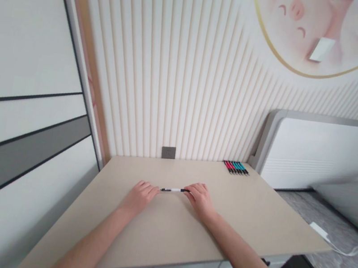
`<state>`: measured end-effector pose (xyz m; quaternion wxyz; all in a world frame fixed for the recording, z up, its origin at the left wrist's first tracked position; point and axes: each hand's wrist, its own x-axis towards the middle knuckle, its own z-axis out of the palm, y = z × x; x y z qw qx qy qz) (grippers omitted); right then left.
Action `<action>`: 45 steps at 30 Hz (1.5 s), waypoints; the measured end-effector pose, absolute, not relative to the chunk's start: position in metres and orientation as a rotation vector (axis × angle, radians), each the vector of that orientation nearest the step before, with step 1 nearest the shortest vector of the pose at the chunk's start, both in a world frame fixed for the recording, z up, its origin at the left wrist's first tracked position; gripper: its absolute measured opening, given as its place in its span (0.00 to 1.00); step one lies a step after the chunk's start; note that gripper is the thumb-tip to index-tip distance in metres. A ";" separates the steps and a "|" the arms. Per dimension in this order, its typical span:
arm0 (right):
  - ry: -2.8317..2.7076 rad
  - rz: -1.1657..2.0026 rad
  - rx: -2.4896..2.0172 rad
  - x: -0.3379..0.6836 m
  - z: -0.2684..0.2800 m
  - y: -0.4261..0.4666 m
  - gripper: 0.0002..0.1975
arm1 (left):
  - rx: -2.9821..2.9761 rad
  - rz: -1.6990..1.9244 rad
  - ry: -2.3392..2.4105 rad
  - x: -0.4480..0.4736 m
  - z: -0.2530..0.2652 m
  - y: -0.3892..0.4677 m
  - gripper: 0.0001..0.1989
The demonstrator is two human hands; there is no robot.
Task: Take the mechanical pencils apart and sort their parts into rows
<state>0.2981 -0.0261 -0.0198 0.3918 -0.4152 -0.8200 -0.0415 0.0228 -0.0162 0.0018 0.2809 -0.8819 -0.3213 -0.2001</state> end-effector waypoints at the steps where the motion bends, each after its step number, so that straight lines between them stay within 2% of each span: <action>1: -2.111 -0.098 -1.039 0.297 -0.019 -0.027 0.11 | -2.375 -0.535 -0.865 0.022 0.002 -0.016 0.10; 7: -2.069 -0.016 -1.075 0.295 -0.018 -0.027 0.12 | -2.424 -0.641 -0.968 0.019 -0.001 -0.012 0.13; 11: -2.031 0.092 -1.095 0.301 -0.016 -0.029 0.12 | -2.523 -0.580 -0.903 0.016 -0.003 -0.010 0.13; 18: -2.287 0.091 -1.095 0.302 -0.015 -0.032 0.08 | -2.533 -0.581 -1.058 0.016 -0.004 -0.008 0.11; 22: -2.234 -0.005 -1.361 0.317 -0.020 -0.016 0.09 | -2.532 -0.617 -1.167 0.011 -0.007 -0.005 0.11; 26: -1.911 -0.042 -1.871 0.358 -0.022 0.013 0.09 | -2.563 -0.638 -1.291 0.003 -0.014 0.000 0.11; 30: -1.714 -0.085 -2.108 0.407 -0.024 0.039 0.12 | -2.596 -0.669 -1.388 0.000 -0.020 0.003 0.10; 45: -1.427 -0.195 -2.385 0.459 -0.039 0.123 0.15 | -2.704 -0.762 -1.405 -0.002 -0.023 0.006 0.11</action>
